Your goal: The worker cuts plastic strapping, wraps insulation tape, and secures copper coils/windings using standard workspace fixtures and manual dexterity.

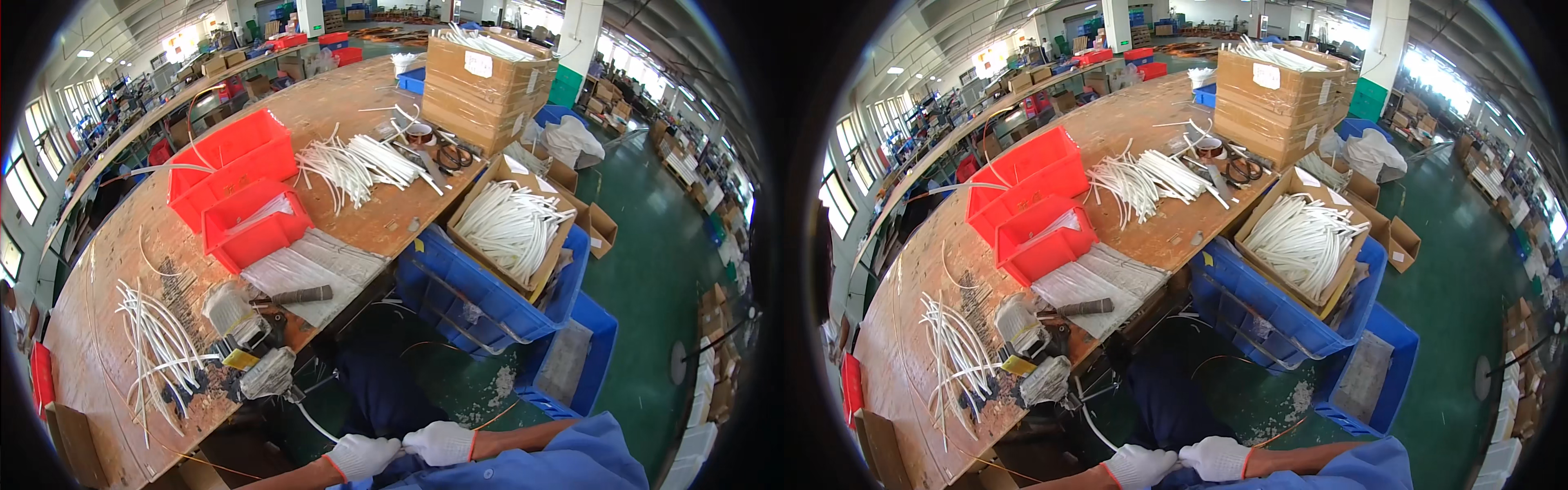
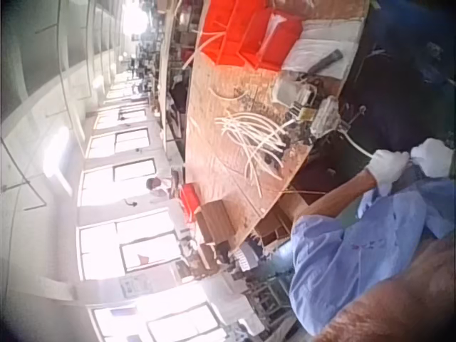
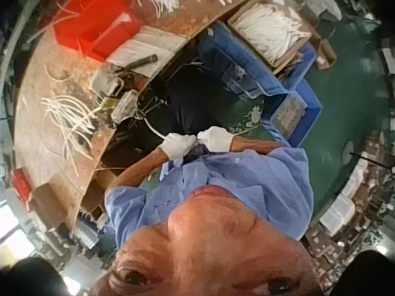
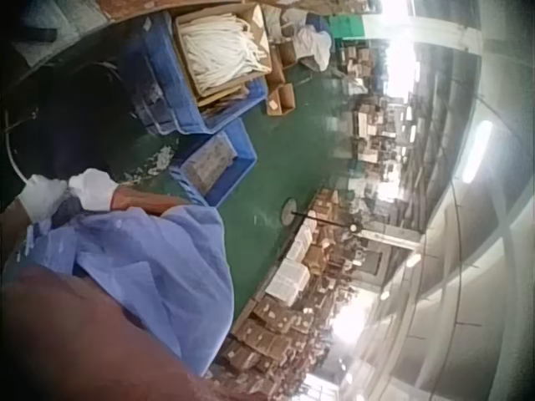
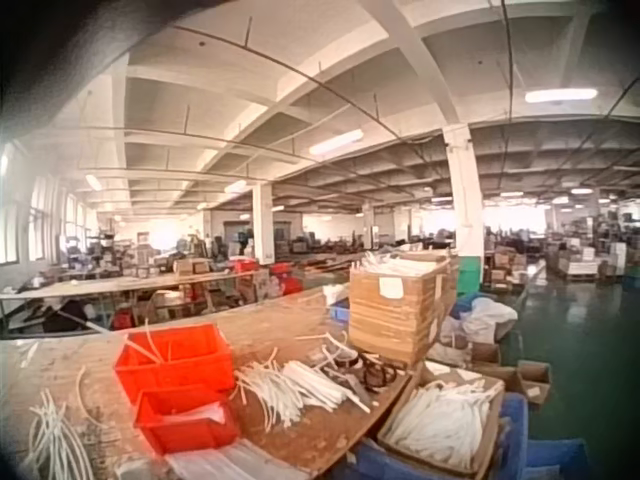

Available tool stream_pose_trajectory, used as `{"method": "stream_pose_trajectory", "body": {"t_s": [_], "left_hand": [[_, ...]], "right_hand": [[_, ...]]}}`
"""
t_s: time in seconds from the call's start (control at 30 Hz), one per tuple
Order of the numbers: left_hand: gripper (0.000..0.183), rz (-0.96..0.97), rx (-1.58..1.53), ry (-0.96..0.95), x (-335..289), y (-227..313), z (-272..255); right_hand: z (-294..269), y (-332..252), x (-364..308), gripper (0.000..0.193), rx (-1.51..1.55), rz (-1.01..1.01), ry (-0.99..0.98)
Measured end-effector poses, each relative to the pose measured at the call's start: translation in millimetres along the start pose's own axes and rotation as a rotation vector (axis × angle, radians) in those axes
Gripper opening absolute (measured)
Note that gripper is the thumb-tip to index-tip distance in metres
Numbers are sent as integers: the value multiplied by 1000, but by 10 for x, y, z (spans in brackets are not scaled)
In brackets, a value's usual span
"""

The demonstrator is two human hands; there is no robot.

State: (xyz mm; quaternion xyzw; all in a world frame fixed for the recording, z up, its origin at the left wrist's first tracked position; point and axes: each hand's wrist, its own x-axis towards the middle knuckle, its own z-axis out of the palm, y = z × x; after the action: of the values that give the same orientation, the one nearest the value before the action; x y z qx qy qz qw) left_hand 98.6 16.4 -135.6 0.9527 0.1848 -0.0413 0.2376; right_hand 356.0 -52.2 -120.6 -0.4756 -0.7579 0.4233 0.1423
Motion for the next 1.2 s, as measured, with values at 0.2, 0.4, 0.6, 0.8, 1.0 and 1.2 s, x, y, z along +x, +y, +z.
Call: {"method": "stream_pose_trajectory", "body": {"t_s": [0.2, 0.4, 0.6, 0.8, 1.0, 1.2], "left_hand": [[27, 90, -123, 45, 504, -108, -194], [14, 104, -223, 12, 478, -602, -120], [12, 69, -154, 15, 514, -324, -254], [35, -113, -67, -58, 548, -330, -105], [18, -327, 4, -75, 453, -559, -136], [19, -115, -52, -67, 717, -114, -198]], "right_hand": [[-28, 598, -133, 28, 25, -21, 122], [-272, 692, -281, 10, -58, -124, 178], [-152, 367, -16, 21, 149, 123, 167], [-69, 722, -175, 18, -19, 79, 159], [-210, 922, -501, 16, -16, 172, 132], [-165, 397, -235, 25, -73, 153, 22]]}}
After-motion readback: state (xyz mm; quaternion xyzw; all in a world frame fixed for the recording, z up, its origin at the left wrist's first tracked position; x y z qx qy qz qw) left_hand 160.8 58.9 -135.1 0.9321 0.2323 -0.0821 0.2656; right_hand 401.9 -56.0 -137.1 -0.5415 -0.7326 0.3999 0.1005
